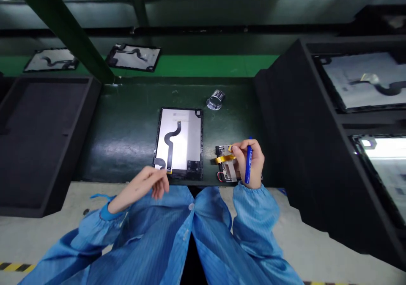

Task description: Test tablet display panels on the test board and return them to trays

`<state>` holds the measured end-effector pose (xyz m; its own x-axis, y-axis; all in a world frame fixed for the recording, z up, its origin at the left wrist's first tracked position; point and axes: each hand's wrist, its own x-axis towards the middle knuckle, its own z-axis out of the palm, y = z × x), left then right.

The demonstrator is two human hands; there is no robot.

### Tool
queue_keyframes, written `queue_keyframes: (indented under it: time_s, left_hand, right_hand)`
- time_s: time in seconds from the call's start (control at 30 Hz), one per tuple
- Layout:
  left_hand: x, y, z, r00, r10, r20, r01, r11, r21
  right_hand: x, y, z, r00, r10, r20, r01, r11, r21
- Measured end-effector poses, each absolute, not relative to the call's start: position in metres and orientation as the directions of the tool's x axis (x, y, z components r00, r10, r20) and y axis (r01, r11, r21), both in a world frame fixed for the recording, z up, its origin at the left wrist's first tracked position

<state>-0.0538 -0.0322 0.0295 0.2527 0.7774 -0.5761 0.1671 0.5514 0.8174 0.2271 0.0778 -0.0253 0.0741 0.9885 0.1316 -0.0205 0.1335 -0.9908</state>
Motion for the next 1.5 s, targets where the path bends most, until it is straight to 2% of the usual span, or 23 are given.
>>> queue_keyframes:
  time_s: [0.07, 0.1, 0.13, 0.2, 0.27, 0.3, 0.37, 0.47, 0.53, 0.57, 0.6, 0.67, 0.73, 0.77, 0.8, 0.83, 0.9, 0.97, 1.03, 1.13, 1.33, 1.5]
  left_hand:
    - [-0.063, -0.001, 0.034, 0.169, 0.905, -0.390, 0.335, 0.320, 0.886]
    - [-0.065, 0.018, 0.034, 0.136, 0.950, -0.281, 0.441, 0.195, 0.876]
    - [-0.065, 0.038, 0.033, 0.123, 0.977, -0.174, 0.558, 0.077, 0.826]
    - [-0.061, 0.075, 0.029, 0.122, 0.992, 0.021, 0.755, -0.106, 0.647]
    - [-0.057, 0.104, 0.023, 0.167, 0.981, 0.098, 0.853, -0.193, 0.485]
    - [-0.055, 0.114, 0.020, 0.201, 0.974, 0.103, 0.862, -0.226, 0.453]
    - [-0.053, 0.124, 0.017, 0.267, 0.961, 0.067, 0.807, -0.261, 0.530]
    - [-0.054, 0.123, 0.016, 0.355, 0.931, -0.081, 0.544, -0.135, 0.828]
    - [-0.054, 0.120, 0.016, 0.360, 0.924, -0.131, 0.432, -0.041, 0.901]
    - [-0.053, 0.119, 0.016, 0.329, 0.939, -0.101, 0.455, -0.064, 0.888]
    - [-0.052, 0.119, 0.016, 0.287, 0.957, -0.034, 0.529, -0.129, 0.839]
    - [-0.049, 0.123, 0.014, 0.244, 0.962, 0.124, 0.727, -0.265, 0.633]
    - [-0.047, 0.128, 0.011, 0.239, 0.951, 0.194, 0.843, -0.303, 0.445]
    - [-0.047, 0.131, 0.011, 0.235, 0.953, 0.191, 0.860, -0.296, 0.416]
    - [-0.047, 0.133, 0.010, 0.232, 0.958, 0.166, 0.850, -0.283, 0.444]
    - [-0.047, 0.134, 0.011, 0.233, 0.964, 0.125, 0.809, -0.264, 0.525]
    - [-0.050, 0.134, 0.016, 0.284, 0.959, -0.018, 0.619, -0.169, 0.767]
    - [-0.054, 0.131, 0.024, 0.389, 0.900, -0.195, 0.366, 0.043, 0.929]
    - [-0.058, 0.127, 0.033, 0.503, 0.799, -0.331, 0.209, 0.259, 0.943]
    - [-0.064, 0.120, 0.044, 0.581, 0.708, -0.401, 0.118, 0.415, 0.902]
    - [-0.059, 0.108, 0.054, 0.464, 0.822, -0.331, -0.130, 0.433, 0.892]
    - [-0.063, 0.111, 0.039, 0.499, 0.800, -0.334, -0.085, 0.429, 0.899]
  right_hand:
    - [0.227, 0.078, -0.026, 0.070, 0.989, 0.133, -0.017, 0.135, -0.991]
    - [0.227, 0.078, -0.027, 0.069, 0.988, 0.136, -0.015, 0.137, -0.990]
    - [0.227, 0.079, -0.028, 0.069, 0.988, 0.140, -0.015, 0.141, -0.990]
    - [0.228, 0.079, -0.030, 0.063, 0.987, 0.148, -0.019, 0.149, -0.989]
    - [0.229, 0.080, -0.030, 0.057, 0.986, 0.160, -0.025, 0.161, -0.987]
    - [0.229, 0.080, -0.030, 0.054, 0.985, 0.165, -0.028, 0.167, -0.986]
    - [0.228, 0.080, -0.027, 0.050, 0.984, 0.174, -0.035, 0.176, -0.984]
    - [0.223, 0.076, -0.021, 0.035, 0.983, 0.181, -0.049, 0.183, -0.982]
    - [0.218, 0.071, -0.016, -0.002, 0.983, 0.185, -0.060, 0.184, -0.981]
    - [0.214, 0.069, -0.013, -0.023, 0.982, 0.190, -0.067, 0.188, -0.980]
    - [0.211, 0.066, -0.011, -0.047, 0.980, 0.195, -0.072, 0.191, -0.979]
    - [0.205, 0.062, -0.007, -0.086, 0.974, 0.210, -0.079, 0.203, -0.976]
    - [0.201, 0.060, -0.003, -0.113, 0.967, 0.226, -0.087, 0.217, -0.972]
    - [0.200, 0.059, -0.001, -0.123, 0.964, 0.234, -0.094, 0.223, -0.970]
    - [0.199, 0.059, 0.001, -0.128, 0.962, 0.242, -0.104, 0.229, -0.968]
    - [0.198, 0.058, 0.002, -0.129, 0.960, 0.248, -0.115, 0.234, -0.965]
    - [0.197, 0.057, 0.004, -0.123, 0.960, 0.250, -0.120, 0.236, -0.964]
    - [0.196, 0.056, 0.006, -0.122, 0.961, 0.247, -0.106, 0.235, -0.966]
    - [0.195, 0.054, 0.008, -0.131, 0.959, 0.251, -0.092, 0.240, -0.966]
    - [0.191, 0.051, 0.012, -0.148, 0.951, 0.271, -0.094, 0.259, -0.961]
    - [0.183, 0.051, 0.020, -0.169, 0.945, 0.281, -0.091, 0.269, -0.959]
    - [0.179, 0.056, 0.015, -0.120, 0.955, 0.272, 0.047, 0.279, -0.959]
